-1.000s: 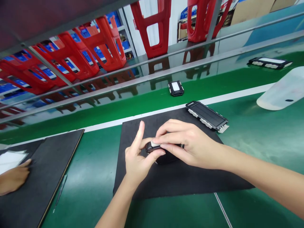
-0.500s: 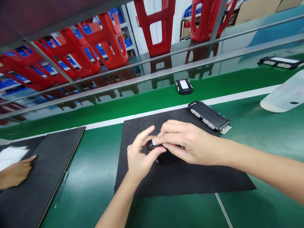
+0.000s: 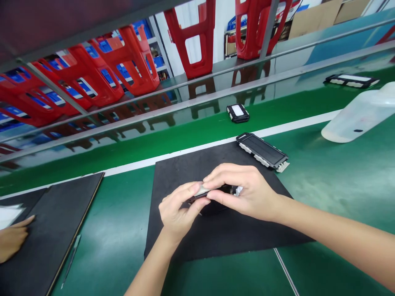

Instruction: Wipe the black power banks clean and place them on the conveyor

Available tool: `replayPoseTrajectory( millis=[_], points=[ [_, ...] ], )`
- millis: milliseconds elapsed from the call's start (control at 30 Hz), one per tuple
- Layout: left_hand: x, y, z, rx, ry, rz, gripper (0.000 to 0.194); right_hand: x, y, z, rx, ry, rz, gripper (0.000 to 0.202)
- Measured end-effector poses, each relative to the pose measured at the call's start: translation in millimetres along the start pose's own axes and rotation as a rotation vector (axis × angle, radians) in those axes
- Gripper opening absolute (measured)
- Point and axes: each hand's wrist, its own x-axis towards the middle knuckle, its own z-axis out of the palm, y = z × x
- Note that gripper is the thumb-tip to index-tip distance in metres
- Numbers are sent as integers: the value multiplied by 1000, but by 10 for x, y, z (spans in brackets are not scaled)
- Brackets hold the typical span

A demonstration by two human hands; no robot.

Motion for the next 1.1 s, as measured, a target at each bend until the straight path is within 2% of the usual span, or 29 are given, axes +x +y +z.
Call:
replayPoseTrajectory(
  millis=[133, 200, 267, 333, 433, 533, 633, 700, 767, 900, 1100],
  points=[
    [5, 114, 21, -66, -7, -87, 24, -55, -30, 37, 67, 73, 77, 15],
    [8, 238, 72, -186, 37, -257, 18, -100, -45, 65, 96, 97, 69, 18],
    [7, 369, 149, -276, 112, -500, 12, -159, -53, 101, 112, 125, 53, 22],
    [-9, 462, 237, -271, 171, -652, 15, -218, -66, 149, 158, 168, 65, 19],
    [-58, 493, 337, -211, 211, -617, 9, -269, -135, 244, 311, 261, 230, 11],
    [-83, 476, 361, -169, 226, -562, 4, -252, -257, 330, 403, 373, 516, 13],
    [-31, 523, 343, -133, 218, -654, 5, -200, -359, 373, 422, 390, 704, 15],
    [19, 584, 348, -144, 242, -776, 11, -174, -390, 387, 444, 401, 737, 17],
    [44, 631, 376, -167, 300, -832, 16, -167, -396, 399, 453, 441, 734, 15],
    [-9, 630, 444, -121, 381, -690, 6, -200, -388, 421, 455, 471, 700, 9],
    [-76, 616, 450, -100, 340, -631, 8, -265, -413, 419, 502, 453, 666, 5]
  ],
)
